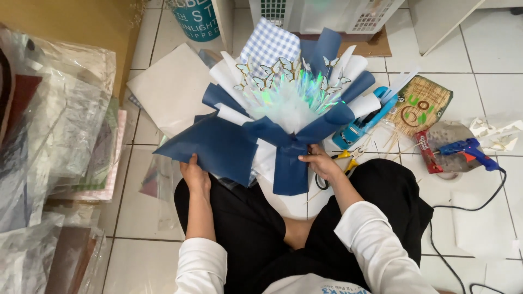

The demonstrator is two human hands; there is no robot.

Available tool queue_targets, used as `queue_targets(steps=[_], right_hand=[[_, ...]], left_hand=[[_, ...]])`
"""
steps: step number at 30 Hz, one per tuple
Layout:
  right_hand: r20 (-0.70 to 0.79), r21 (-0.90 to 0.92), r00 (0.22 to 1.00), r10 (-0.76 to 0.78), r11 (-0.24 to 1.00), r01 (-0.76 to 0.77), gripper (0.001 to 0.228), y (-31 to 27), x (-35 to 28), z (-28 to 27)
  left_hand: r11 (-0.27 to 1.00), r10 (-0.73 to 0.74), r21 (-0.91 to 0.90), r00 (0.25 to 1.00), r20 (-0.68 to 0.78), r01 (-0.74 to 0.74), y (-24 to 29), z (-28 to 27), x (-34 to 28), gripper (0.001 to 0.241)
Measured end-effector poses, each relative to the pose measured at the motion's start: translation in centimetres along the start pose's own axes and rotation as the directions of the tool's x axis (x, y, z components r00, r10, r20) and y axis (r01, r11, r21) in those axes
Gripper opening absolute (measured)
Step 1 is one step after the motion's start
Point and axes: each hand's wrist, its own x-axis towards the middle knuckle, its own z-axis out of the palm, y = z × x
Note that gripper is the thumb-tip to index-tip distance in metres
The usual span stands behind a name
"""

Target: Wrapping a decorative bouquet with multiple layers of blue and checkered paper, using scissors and a glue gun.

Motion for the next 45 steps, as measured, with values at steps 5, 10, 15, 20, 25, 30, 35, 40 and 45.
queue_targets(steps=[5,10,15,20,25,30,35,40,45], right_hand=[[0.019,0.047,1.0,-0.014,0.999,0.013,0.091,0.3,0.2,-0.7],[0.003,0.123,0.999,-0.05,0.991,0.05,0.094,3.0,1.9,-3.6],[-0.015,0.158,0.998,-0.066,0.985,0.067,0.097,4.7,3.3,-5.1],[-0.034,0.141,0.996,-0.077,0.987,0.081,0.094,2.6,1.7,-3.5],[-0.054,0.135,0.995,-0.08,0.987,0.087,0.09,0.0,-0.1,-0.9],[-0.072,0.105,0.997,-0.018,0.994,0.025,0.077,-3.0,-1.9,2.8],[-0.028,0.054,0.999,-0.02,0.998,0.021,0.085,-2.9,-1.1,6.5],[0.036,0.105,0.999,-0.029,0.994,0.025,0.079,-3.2,0.5,11.7],[0.138,-0.118,0.99,-0.04,0.991,0.057,0.078,-4.3,1.5,15.2]], left_hand=[[1.0,-0.006,0.002,1.0,0.026,0.006,-1.5,-1.3,1.3,0.046],[0.999,-0.008,0.034,1.0,0.027,0.007,-0.7,-1.1,0.4,0.044],[0.999,0.0,0.033,1.0,0.019,-0.001,0.4,-0.2,-0.9,0.047],[0.999,-0.012,0.036,1.0,0.027,0.011,0.2,-0.4,-0.5,0.049],[0.999,-0.014,0.042,1.0,0.025,0.013,2.3,1.1,-2.4,0.055],[0.947,-0.12,0.298,0.993,-0.011,0.118,-0.4,1.0,0.4,0.075],[0.89,0.036,0.456,0.999,-0.019,-0.023,-3.6,-0.1,2.7,0.084],[0.645,0.554,0.597,0.83,0.065,-0.477,-1.4,1.6,-1.8,0.071],[0.939,0.021,0.288,0.864,0.503,-0.191,-3.2,1.7,-1.5,0.061]])
